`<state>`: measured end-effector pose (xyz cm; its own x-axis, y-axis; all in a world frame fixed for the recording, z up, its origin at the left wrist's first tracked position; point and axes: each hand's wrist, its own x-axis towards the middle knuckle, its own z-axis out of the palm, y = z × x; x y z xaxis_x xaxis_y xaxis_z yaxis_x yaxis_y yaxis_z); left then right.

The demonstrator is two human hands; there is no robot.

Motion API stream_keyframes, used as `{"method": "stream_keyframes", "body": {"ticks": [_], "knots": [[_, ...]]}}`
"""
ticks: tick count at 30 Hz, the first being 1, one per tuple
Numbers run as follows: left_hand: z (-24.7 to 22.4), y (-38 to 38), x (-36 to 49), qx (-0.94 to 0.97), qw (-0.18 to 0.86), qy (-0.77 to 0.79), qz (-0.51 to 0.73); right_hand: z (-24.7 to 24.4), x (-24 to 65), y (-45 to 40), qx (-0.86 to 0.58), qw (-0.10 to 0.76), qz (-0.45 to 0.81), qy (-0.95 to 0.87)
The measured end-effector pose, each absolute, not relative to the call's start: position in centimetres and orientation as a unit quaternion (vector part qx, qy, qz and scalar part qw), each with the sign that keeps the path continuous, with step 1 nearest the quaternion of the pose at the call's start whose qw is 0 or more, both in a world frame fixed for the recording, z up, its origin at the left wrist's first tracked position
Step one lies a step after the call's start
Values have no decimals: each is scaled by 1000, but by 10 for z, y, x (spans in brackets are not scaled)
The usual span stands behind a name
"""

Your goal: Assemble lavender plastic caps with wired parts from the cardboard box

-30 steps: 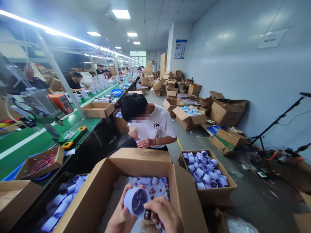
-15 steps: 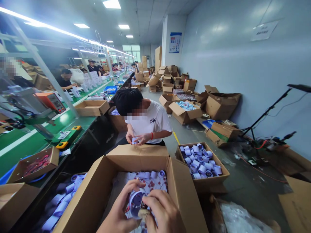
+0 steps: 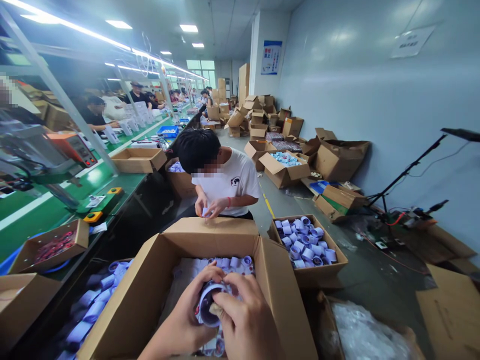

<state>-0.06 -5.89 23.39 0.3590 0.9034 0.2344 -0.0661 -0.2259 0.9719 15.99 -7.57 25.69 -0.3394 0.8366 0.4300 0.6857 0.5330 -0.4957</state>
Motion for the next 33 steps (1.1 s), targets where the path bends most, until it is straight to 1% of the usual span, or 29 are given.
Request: {"method": "stream_keyframes", "body": {"ticks": [4, 7, 10, 14, 18, 20, 25, 28, 31, 33], "knots": [[234, -57, 2, 662, 495, 342, 447, 253, 153, -76, -526, 397, 165, -734], [235, -54, 4, 667, 489, 333, 454, 254, 146, -74, -587, 420, 218, -657], [236, -50, 6, 661, 470, 330, 484, 258, 139, -67, -603, 415, 311, -607], [230, -44, 10, 635, 446, 339, 532, 259, 127, -55, -583, 410, 448, -540], [220, -42, 10, 578, 463, 362, 566, 254, 122, -50, -560, 422, 514, -494], [216, -40, 9, 582, 463, 368, 558, 251, 123, -49, -551, 429, 514, -498], [217, -34, 6, 650, 466, 357, 482, 250, 127, -48, -591, 389, 408, -577], [216, -28, 5, 665, 472, 348, 461, 248, 128, -48, -604, 392, 395, -571], [198, -20, 7, 690, 471, 334, 437, 233, 132, -50, -607, 415, 397, -549], [175, -15, 12, 718, 483, 310, 394, 209, 141, -54, -600, 429, 420, -529]]}}
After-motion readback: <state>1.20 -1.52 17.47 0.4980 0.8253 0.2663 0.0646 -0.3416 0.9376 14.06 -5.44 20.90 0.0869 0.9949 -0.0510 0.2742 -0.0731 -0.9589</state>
